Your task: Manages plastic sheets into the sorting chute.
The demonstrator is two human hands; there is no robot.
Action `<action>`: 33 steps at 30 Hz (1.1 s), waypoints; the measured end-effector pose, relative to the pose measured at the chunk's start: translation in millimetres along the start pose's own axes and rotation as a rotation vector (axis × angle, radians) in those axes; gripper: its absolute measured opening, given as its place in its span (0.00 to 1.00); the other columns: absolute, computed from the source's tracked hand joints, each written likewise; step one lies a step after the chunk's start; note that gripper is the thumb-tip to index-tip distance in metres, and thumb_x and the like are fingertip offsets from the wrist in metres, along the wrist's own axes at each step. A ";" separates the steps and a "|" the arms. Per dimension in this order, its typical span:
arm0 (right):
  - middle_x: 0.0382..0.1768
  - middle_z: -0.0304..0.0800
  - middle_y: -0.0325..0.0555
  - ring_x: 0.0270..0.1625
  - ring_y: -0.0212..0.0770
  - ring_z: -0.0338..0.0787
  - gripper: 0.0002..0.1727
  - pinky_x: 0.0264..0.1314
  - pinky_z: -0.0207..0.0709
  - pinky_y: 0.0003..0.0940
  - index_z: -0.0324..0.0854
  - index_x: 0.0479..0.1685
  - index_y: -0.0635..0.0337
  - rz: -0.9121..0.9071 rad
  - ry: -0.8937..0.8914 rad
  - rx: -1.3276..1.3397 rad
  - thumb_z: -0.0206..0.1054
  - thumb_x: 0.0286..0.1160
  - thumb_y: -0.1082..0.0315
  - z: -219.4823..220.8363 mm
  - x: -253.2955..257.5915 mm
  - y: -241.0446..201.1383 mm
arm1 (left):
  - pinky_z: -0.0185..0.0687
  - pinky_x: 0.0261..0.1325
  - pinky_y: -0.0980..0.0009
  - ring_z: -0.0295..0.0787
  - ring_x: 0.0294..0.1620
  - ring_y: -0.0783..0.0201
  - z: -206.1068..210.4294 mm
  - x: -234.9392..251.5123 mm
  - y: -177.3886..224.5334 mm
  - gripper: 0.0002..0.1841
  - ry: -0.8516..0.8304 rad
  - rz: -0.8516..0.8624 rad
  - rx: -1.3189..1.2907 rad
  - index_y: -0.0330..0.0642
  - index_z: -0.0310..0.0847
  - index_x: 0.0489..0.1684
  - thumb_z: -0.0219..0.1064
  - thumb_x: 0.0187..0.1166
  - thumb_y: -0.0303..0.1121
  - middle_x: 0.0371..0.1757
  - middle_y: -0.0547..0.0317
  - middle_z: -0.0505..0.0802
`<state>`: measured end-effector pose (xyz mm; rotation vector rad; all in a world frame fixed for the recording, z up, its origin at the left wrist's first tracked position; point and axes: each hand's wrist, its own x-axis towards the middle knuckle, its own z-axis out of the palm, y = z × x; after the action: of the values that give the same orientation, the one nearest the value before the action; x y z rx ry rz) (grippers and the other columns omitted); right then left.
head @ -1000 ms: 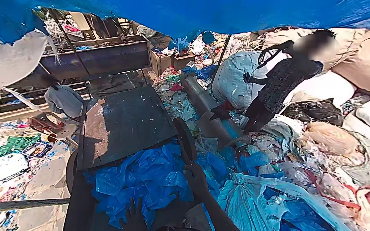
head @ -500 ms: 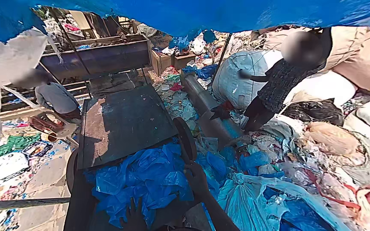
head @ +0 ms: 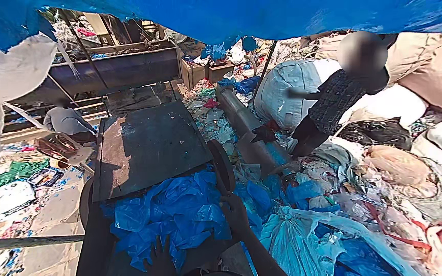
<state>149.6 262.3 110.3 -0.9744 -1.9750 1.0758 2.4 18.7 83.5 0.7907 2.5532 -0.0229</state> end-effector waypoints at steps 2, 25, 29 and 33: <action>0.66 0.90 0.56 0.80 0.57 0.77 0.15 0.83 0.67 0.51 0.94 0.52 0.59 -0.002 0.002 0.008 0.67 0.76 0.61 0.7 -0.2 0.6 | 0.41 0.85 0.24 0.46 0.95 0.36 2.7 1.1 -1.9 0.40 0.014 0.001 0.009 0.56 0.54 0.95 0.64 0.78 0.25 0.97 0.45 0.52; 0.67 0.89 0.55 0.80 0.56 0.78 0.15 0.82 0.69 0.50 0.93 0.52 0.58 0.003 -0.009 0.014 0.67 0.77 0.61 -0.2 -0.2 2.7 | 0.40 0.85 0.23 0.49 0.94 0.32 37.4 18.2 -14.7 0.40 0.124 0.021 -0.043 0.59 0.58 0.94 0.61 0.76 0.23 0.95 0.42 0.56; 0.64 0.91 0.52 0.79 0.55 0.78 0.15 0.82 0.70 0.50 0.93 0.52 0.57 -0.022 0.001 0.010 0.67 0.77 0.60 0.9 -0.1 6.1 | 0.43 0.85 0.24 0.48 0.94 0.33 15.4 10.0 -5.7 0.41 0.040 0.000 0.001 0.59 0.55 0.95 0.64 0.77 0.25 0.96 0.42 0.54; 0.64 0.91 0.53 0.79 0.56 0.78 0.15 0.81 0.70 0.51 0.93 0.52 0.57 -0.027 0.000 0.009 0.67 0.76 0.61 0.4 -0.3 6.2 | 0.46 0.83 0.23 0.51 0.93 0.33 26.1 12.4 -12.3 0.41 0.107 0.021 0.000 0.58 0.58 0.94 0.66 0.75 0.26 0.96 0.44 0.55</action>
<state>151.1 264.3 104.6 -0.9400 -1.9765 1.0688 -2.0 11.1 53.3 0.8392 2.6448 0.0263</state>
